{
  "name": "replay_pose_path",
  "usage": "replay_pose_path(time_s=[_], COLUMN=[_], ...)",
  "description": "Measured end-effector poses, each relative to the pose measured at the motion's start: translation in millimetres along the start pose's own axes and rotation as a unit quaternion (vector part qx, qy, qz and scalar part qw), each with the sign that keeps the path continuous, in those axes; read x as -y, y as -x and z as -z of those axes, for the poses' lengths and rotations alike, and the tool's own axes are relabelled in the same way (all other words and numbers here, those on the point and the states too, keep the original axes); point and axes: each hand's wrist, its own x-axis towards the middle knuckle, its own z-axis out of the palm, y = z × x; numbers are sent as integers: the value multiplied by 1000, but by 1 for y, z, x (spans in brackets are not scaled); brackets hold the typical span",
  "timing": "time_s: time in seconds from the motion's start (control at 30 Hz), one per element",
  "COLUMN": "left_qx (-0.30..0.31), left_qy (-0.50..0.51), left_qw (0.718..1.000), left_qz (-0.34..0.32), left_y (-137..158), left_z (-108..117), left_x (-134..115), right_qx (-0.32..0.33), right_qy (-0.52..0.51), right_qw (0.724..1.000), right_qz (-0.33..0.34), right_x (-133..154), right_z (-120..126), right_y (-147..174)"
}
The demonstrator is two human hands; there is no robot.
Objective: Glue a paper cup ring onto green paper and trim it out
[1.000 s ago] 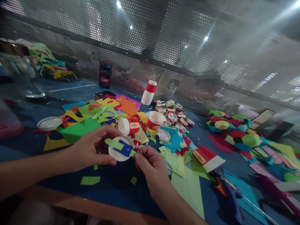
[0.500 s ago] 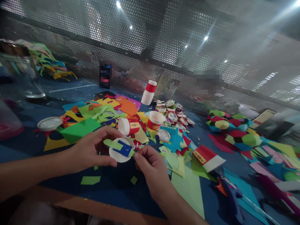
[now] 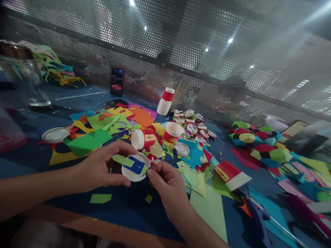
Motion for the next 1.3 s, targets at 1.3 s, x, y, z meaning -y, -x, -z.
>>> replay_pose_path(time_s=[1.3], left_qx=[-57], left_qy=[77], left_qw=[987], left_qz=[130], left_y=[-10], left_z=[-3], left_x=[12], right_qx=[-36], right_qy=[270], right_qw=[925], right_qz=[265], right_x=[-8], right_z=[-4], right_y=[4])
